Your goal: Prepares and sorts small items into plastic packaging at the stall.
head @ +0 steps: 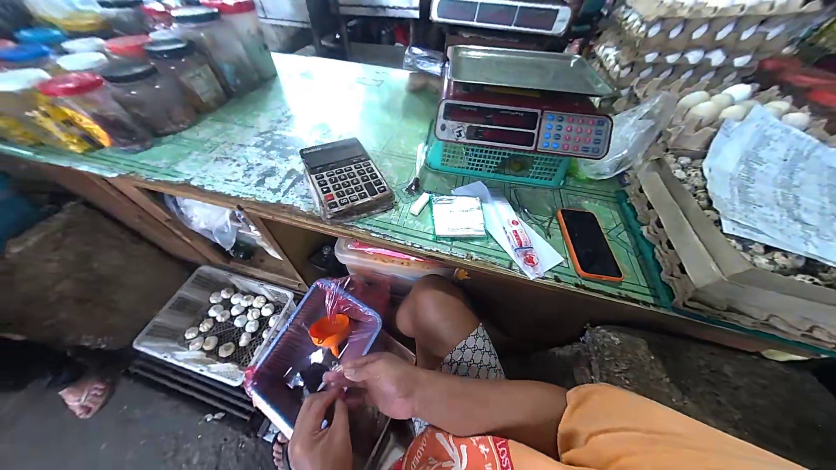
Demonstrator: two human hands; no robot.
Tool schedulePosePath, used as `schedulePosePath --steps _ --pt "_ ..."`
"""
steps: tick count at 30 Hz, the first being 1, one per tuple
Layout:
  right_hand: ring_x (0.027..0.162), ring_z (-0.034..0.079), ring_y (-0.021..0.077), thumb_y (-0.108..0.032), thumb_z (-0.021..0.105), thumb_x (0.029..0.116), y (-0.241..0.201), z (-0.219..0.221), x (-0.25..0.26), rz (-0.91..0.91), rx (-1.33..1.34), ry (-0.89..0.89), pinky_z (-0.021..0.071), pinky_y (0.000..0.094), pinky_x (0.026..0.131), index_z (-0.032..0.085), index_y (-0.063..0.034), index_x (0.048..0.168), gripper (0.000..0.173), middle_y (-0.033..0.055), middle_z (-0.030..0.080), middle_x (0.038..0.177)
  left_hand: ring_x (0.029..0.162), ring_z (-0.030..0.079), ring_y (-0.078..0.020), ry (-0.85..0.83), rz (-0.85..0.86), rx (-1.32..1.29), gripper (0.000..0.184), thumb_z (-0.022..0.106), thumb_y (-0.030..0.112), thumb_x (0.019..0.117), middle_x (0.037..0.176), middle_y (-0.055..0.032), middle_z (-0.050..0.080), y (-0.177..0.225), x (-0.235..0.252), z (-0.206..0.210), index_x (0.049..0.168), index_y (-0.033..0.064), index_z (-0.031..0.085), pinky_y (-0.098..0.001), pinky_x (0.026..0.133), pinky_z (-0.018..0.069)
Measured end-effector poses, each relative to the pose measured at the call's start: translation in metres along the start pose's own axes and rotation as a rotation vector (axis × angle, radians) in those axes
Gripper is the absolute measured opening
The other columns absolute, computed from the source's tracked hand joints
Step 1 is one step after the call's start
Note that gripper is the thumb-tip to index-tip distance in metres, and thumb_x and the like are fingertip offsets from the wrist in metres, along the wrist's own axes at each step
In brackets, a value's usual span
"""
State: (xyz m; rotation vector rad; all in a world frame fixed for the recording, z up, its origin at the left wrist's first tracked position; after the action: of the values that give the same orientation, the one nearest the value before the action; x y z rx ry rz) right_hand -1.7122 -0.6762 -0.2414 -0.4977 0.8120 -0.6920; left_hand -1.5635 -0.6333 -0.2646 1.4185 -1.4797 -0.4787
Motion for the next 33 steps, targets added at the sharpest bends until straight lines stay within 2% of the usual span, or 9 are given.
schedulePosePath --steps 6,12,17,21,24,26,29,30,33 --pt "0.133 0.052 0.0196 -0.027 0.048 0.1081 0.014 0.009 0.0 -0.003 -0.034 0.014 0.0433 0.0436 0.109 0.056 -0.0089 0.144 0.041 0.0081 0.054 0.148 0.098 0.067 -0.0206 0.079 -0.018 0.108 0.018 0.079 0.019 0.0803 0.097 -0.0118 0.071 -0.012 0.013 0.003 0.086 0.0015 0.074 -0.0368 0.089 0.0544" --pt "0.139 0.046 0.021 -0.021 0.052 0.1057 0.023 0.01 -0.001 0.06 -0.125 -0.049 0.0406 0.0477 0.111 0.049 -0.0104 0.151 0.047 0.0083 0.048 0.154 0.101 0.066 -0.0315 0.131 0.061 0.255 0.024 0.069 0.026 0.082 0.095 -0.0145 0.072 -0.023 0.004 0.001 0.079 0.0023 0.073 -0.052 0.1 0.0461" --pt "0.115 0.064 0.0156 -0.01 0.068 0.0968 0.021 0.004 0.009 -0.058 -0.42 0.013 0.0504 0.0365 0.103 0.066 0.0014 0.131 0.036 0.0129 0.069 0.125 0.102 0.063 -0.0307 0.178 0.13 0.358 0.021 0.06 0.027 0.0802 0.088 -0.0072 0.071 -0.025 0.002 0.008 0.07 0.0107 0.07 -0.0509 0.099 0.0412" --pt "0.107 0.07 0.0142 -0.019 0.077 0.0929 0.008 0.012 0.005 -0.153 -0.668 0.095 0.0548 0.0367 0.1 0.075 -0.002 0.118 0.03 0.0104 0.075 0.114 0.1 0.063 -0.0306 0.179 0.077 0.317 0.019 0.06 0.024 0.0781 0.087 -0.008 0.07 -0.021 0.004 0.006 0.07 0.0095 0.07 -0.0494 0.095 0.0424" --pt "0.09 0.069 0.0115 -0.021 0.077 0.0927 -0.005 0.009 0.004 -0.223 -0.782 0.098 0.0557 0.0336 0.086 0.076 -0.0018 0.104 0.022 0.0078 0.075 0.097 0.099 0.063 -0.0292 0.091 -0.018 0.208 0.02 0.064 0.024 0.0774 0.089 -0.0105 0.07 -0.016 0.011 -0.004 0.071 0.0059 0.069 -0.0467 0.093 0.0461" --pt "0.082 0.064 0.0144 -0.017 0.072 0.0957 -0.012 0.004 0.005 -0.223 -0.807 0.005 0.0538 0.0347 0.08 0.07 0.0024 0.103 0.021 0.0101 0.069 0.09 0.104 0.062 -0.0284 -0.015 -0.052 0.104 0.016 0.068 0.019 0.0768 0.099 -0.0124 0.069 -0.013 0.014 -0.011 0.081 0.0043 0.07 -0.046 0.093 0.0488" --pt "0.079 0.066 0.0188 -0.009 0.062 0.1006 -0.027 0.003 0.005 -0.203 -0.841 -0.158 0.0568 0.038 0.08 0.059 0.005 0.112 0.018 0.0136 0.066 0.088 0.133 0.055 -0.0257 -0.154 0.046 -0.049 0.034 0.071 0.018 0.0844 0.131 -0.0164 0.065 -0.007 0.012 -0.016 0.114 0.0017 0.072 -0.0415 0.114 0.0433" --pt "0.078 0.066 0.0188 -0.007 0.059 0.101 -0.03 0.003 0.004 -0.2 -0.845 -0.188 0.0567 0.038 0.079 0.059 0.0052 0.112 0.016 0.0136 0.065 0.088 0.132 0.058 -0.0201 -0.176 0.054 -0.106 0.034 0.071 0.015 0.0856 0.13 -0.0137 0.067 -0.004 0.01 -0.016 0.117 0.0014 0.073 -0.0364 0.114 0.0451" --pt "0.077 0.065 0.0161 -0.004 0.057 0.101 -0.037 0.003 0.0 -0.22 -0.776 -0.231 0.056 0.0351 0.077 0.058 0.0045 0.108 0.011 0.0115 0.065 0.087 0.097 0.072 -0.0078 -0.182 -0.069 -0.333 0.028 0.077 0.004 0.0826 0.108 -0.0056 0.075 0.002 0.007 -0.016 0.109 -0.0014 0.074 -0.0255 0.089 0.0609"
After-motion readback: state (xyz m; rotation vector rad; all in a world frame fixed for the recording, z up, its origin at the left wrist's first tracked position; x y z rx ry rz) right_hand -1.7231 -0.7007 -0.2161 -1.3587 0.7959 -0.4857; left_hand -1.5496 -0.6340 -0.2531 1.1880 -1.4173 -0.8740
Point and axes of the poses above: each hand's wrist, its own x-axis towards the middle knuckle, its own z-axis out of the palm, y = z × x, the point moved 2 cm from there along x, towards the middle knuckle
